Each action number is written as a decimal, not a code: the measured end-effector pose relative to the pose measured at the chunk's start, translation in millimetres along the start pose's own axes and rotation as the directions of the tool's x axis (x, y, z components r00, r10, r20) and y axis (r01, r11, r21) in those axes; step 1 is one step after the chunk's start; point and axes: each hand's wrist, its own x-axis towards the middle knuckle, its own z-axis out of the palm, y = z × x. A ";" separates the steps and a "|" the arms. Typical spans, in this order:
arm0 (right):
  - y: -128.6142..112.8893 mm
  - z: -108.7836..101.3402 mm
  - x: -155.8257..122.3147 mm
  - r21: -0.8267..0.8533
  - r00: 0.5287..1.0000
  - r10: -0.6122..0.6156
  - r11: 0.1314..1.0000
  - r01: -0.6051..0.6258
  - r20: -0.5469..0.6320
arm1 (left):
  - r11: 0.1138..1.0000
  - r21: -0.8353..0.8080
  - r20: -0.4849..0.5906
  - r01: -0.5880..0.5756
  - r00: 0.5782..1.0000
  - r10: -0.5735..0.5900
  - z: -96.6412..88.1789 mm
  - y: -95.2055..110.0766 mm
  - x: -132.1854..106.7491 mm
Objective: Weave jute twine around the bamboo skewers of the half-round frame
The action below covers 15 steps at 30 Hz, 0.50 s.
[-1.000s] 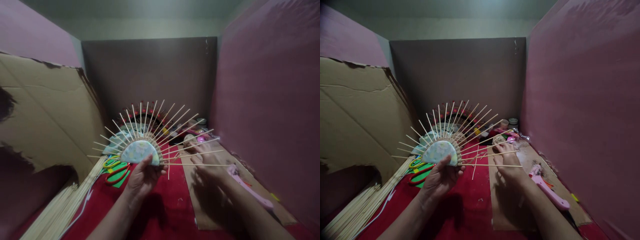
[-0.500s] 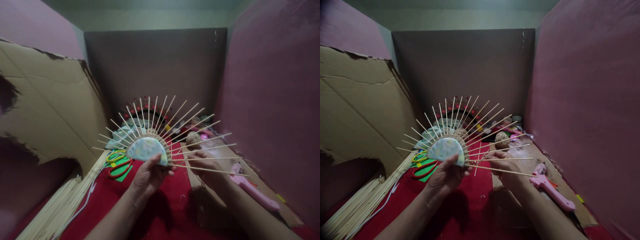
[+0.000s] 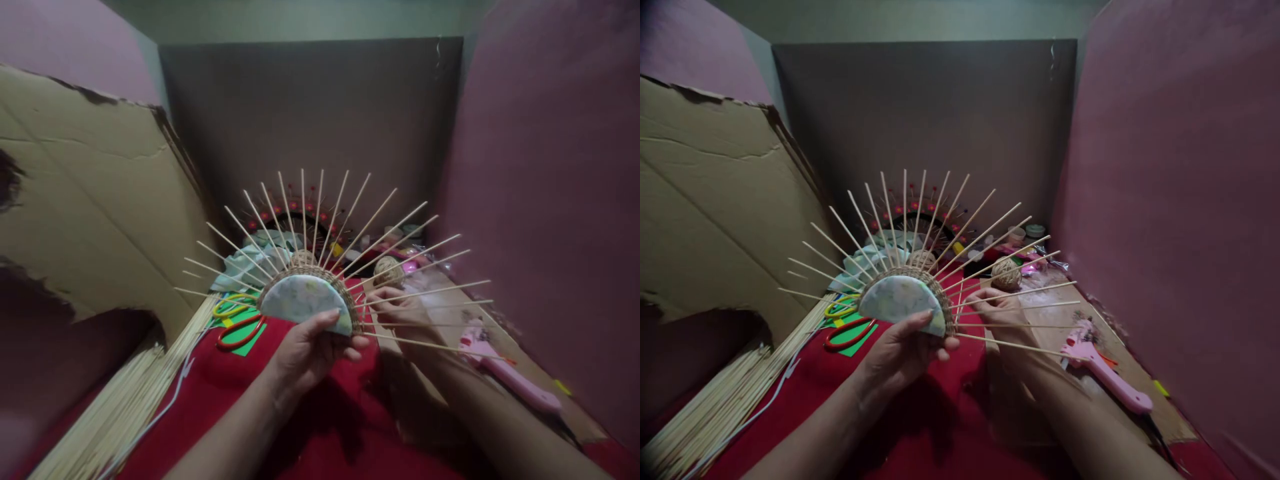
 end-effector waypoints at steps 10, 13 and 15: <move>-1.3 2.5 -2.6 0.051 0.976 0.162 0.984 -0.171 0.145 | 1.000 0.012 0.038 0.023 0.999 -0.023 2.5 -3.2 -2.5; -1.1 -3.9 0.0 -0.018 0.992 0.106 0.994 -0.105 0.062 | 1.000 0.011 0.009 0.013 1.000 -0.013 3.4 -2.6 -1.8; -1.7 -7.6 0.7 -0.058 0.998 0.068 0.996 -0.067 0.003 | 1.000 0.004 -0.024 0.002 1.000 -0.001 4.2 -2.0 -1.0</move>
